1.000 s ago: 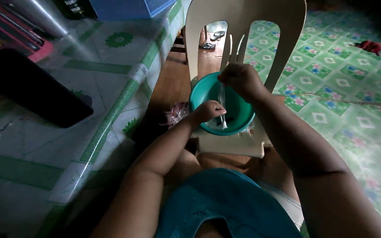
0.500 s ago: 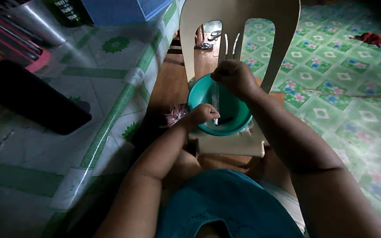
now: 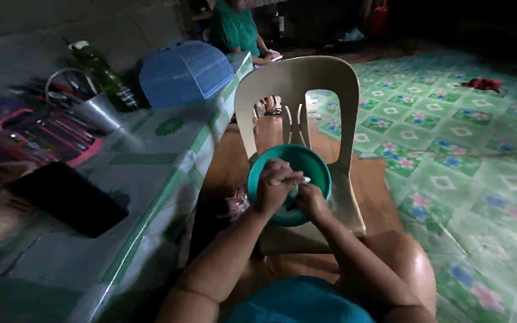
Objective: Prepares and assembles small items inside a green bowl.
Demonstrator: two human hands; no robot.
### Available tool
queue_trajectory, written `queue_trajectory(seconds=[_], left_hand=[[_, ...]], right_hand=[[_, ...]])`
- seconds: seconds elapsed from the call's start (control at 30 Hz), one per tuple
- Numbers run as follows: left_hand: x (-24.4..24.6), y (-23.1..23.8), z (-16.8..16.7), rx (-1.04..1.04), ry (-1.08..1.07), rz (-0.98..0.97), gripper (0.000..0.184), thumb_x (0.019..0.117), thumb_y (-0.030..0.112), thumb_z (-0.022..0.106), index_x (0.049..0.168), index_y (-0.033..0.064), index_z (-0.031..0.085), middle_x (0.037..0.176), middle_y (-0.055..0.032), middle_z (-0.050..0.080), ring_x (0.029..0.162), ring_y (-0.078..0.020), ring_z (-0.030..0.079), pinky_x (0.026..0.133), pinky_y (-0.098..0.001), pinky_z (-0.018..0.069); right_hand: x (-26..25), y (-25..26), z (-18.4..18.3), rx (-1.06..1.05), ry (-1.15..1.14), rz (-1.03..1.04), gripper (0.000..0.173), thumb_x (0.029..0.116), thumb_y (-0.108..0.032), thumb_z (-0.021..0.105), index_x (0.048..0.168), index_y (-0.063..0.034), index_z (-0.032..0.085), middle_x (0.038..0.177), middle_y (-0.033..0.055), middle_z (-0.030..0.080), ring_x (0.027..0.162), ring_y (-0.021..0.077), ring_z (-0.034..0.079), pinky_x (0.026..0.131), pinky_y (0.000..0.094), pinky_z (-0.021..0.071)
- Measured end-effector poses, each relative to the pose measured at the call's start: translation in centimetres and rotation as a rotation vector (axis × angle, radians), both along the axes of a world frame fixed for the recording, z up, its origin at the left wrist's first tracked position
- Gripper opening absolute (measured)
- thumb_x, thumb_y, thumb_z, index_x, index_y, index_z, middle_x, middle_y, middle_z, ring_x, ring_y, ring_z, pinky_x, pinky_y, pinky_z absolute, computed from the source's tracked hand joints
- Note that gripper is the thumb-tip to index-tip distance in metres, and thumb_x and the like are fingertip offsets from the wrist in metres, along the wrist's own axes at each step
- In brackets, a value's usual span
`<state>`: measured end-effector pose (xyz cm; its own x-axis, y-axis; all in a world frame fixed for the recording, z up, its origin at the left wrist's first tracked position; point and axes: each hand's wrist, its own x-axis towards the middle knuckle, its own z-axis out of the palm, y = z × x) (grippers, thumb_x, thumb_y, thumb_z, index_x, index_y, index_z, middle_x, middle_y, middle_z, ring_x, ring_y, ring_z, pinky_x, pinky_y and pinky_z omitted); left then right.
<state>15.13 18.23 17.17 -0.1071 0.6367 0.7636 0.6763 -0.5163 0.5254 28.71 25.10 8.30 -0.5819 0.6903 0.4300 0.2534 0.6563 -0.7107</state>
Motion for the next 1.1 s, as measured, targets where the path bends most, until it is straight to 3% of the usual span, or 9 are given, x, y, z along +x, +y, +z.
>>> queue_trajectory(seconds=[0.13,0.27,0.33,0.57,0.7,0.77,0.83,0.97,1.1], left_hand=[[4.5,-2.3,-1.8,-0.527,-0.284,-0.295,0.010,0.0832,0.015,0.083,0.088,0.0080,0.079,0.096,0.0017,0.064,0.096,-0.0026,0.060,0.089,-0.0198,0.0517],[5.4,-2.7,-5.4,-0.803,-0.558,-0.401,0.003,0.0899,0.004,0.071,0.090,0.0014,0.071,0.123,-0.0069,0.064,0.113,-0.0081,0.060,0.097,-0.0252,0.0516],[6.2,-2.7,-6.4,-0.841,-0.714,-0.392,0.003,0.0936,0.003,0.066,0.091,0.0035,0.066,0.112,-0.0050,0.071,0.105,-0.0097,0.066,0.094,-0.0283,0.0537],[8.1,-2.0,-7.6,-0.774,-0.833,-0.145,0.004,0.0937,0.001,0.065,0.097,0.0034,0.065,0.093,-0.0036,0.070,0.091,-0.0108,0.067,0.089,-0.0300,0.0558],[7.5,-2.6,-6.5,-0.791,-0.846,-0.120,0.030,0.0941,0.000,0.067,0.124,-0.0021,0.061,0.104,-0.0066,0.069,0.096,-0.0114,0.067,0.091,-0.0283,0.0562],[7.1,-3.1,-6.0,-0.760,-0.839,-0.029,0.019,0.0977,0.006,0.065,0.115,-0.0016,0.066,0.103,-0.0062,0.071,0.096,-0.0109,0.067,0.090,-0.0283,0.0560],[6.4,-3.4,-5.5,-0.691,-0.911,0.055,0.018,0.1014,0.011,0.060,0.114,-0.0009,0.065,0.102,-0.0070,0.068,0.095,-0.0123,0.064,0.089,-0.0303,0.0542],[5.8,-3.7,-5.0,-0.492,-1.181,0.124,0.014,0.1052,0.007,0.052,0.111,0.0005,0.062,0.095,-0.0058,0.066,0.086,-0.0127,0.063,0.083,-0.0287,0.0552],[6.3,-4.2,-5.1,-0.484,-1.355,0.177,0.021,0.1097,0.016,0.043,0.116,0.0032,0.059,0.091,-0.0073,0.064,0.082,-0.0151,0.064,0.077,-0.0320,0.0560]], right_hand=[[2.9,3.3,0.4,0.125,0.195,-0.130,0.010,0.0897,-0.007,0.071,0.094,0.0006,0.076,0.094,0.0199,0.072,0.095,0.0398,0.070,0.087,0.0628,0.0535],[7.4,6.1,1.3,0.171,0.366,-0.302,0.011,0.0924,-0.012,0.072,0.091,-0.0028,0.077,0.090,0.0161,0.072,0.093,0.0349,0.067,0.089,0.0585,0.0495],[8.6,5.9,2.1,0.182,0.394,-0.325,0.014,0.0938,-0.015,0.072,0.090,-0.0026,0.077,0.090,0.0150,0.071,0.092,0.0324,0.065,0.089,0.0543,0.0476],[9.9,4.4,3.7,0.351,0.512,-0.430,0.015,0.0936,-0.015,0.073,0.084,-0.0039,0.075,0.083,0.0122,0.069,0.088,0.0276,0.062,0.089,0.0466,0.0443],[8.7,2.7,4.3,0.283,0.582,-0.359,0.014,0.0961,-0.014,0.071,0.089,-0.0019,0.074,0.089,0.0121,0.068,0.091,0.0235,0.063,0.090,0.0410,0.0489],[8.2,1.4,5.1,0.216,0.505,-0.319,0.024,0.0953,-0.014,0.071,0.114,0.0012,0.071,0.110,0.0196,0.067,0.106,0.0313,0.062,0.095,0.0460,0.0507],[7.6,-0.3,5.9,0.126,0.369,-0.228,0.059,0.0915,-0.016,0.074,0.144,0.0002,0.052,0.144,0.0260,0.051,0.130,0.0422,0.052,0.106,0.0580,0.0458],[4.5,-2.0,3.8,0.356,0.244,-0.013,0.029,0.0919,-0.027,0.073,0.113,-0.0076,0.071,0.128,0.0201,0.063,0.123,0.0414,0.058,0.103,0.0642,0.0433],[2.3,-3.3,1.8,0.507,0.178,0.042,0.016,0.0930,-0.023,0.067,0.105,-0.0150,0.075,0.106,0.0055,0.071,0.109,0.0271,0.065,0.102,0.0583,0.0432]])
